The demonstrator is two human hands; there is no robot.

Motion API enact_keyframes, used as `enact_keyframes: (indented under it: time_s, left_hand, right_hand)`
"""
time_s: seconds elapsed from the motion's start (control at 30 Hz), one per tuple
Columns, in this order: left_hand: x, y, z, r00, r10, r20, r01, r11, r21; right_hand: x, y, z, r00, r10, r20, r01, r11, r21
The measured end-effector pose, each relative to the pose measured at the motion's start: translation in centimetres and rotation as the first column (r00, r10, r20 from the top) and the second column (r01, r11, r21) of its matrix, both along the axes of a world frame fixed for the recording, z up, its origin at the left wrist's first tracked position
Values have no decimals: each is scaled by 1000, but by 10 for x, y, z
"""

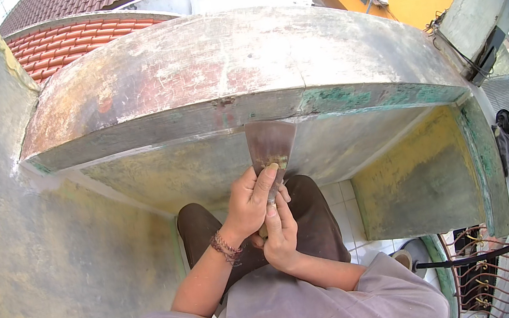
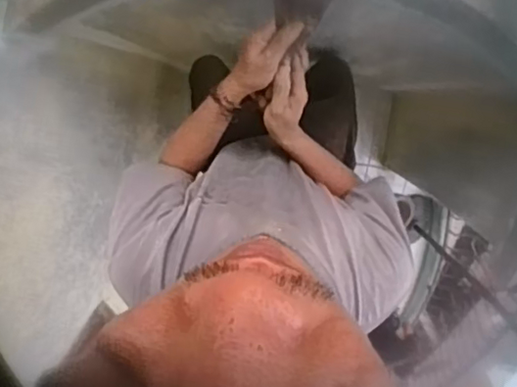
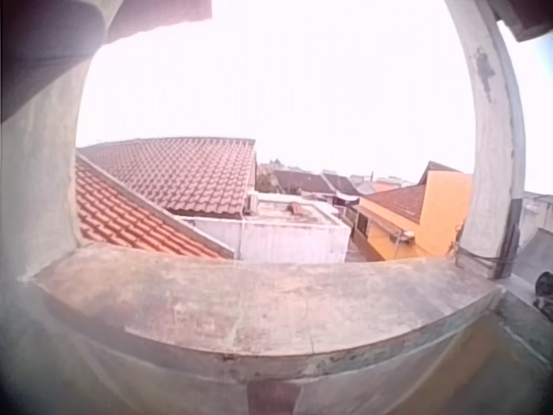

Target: The person kneels on a tiled balcony and uses a metal scraper to remove old paint and surface material from a curved concrete wall. They repeatedly scrape the same section, occasionally pause to wipe the blade, and continue scraping along the wall's edge.

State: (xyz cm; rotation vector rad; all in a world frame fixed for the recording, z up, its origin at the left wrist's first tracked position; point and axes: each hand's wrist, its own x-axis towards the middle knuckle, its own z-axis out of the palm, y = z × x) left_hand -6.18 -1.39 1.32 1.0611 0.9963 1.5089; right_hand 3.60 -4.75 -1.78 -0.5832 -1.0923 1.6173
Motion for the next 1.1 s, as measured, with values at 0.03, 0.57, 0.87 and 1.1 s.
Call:
enact_keyframes:
  time_s: [0.03, 0.57, 0.87, 1.1]
  left_hand:
    - [1, 0, 0, 1000, -10, 13, 10, 1000, 1]
    - [1, 7, 3, 992, -94, 86, 90, 995, 43]
    - [4, 6, 7, 994, -74, 86, 72, 997, 19]
    - [13, 3, 3, 999, 26, 42, -27, 999, 31]
  right_hand:
    - [1, 0, -1, 1000, 6, 3, -6, 1000, 9]
    - [2, 8, -8, 987, -103, 121, 80, 980, 183]
    - [1, 8, -6, 990, -116, 76, 104, 984, 144]
    - [11, 9, -5, 995, -63, 75, 57, 995, 85]
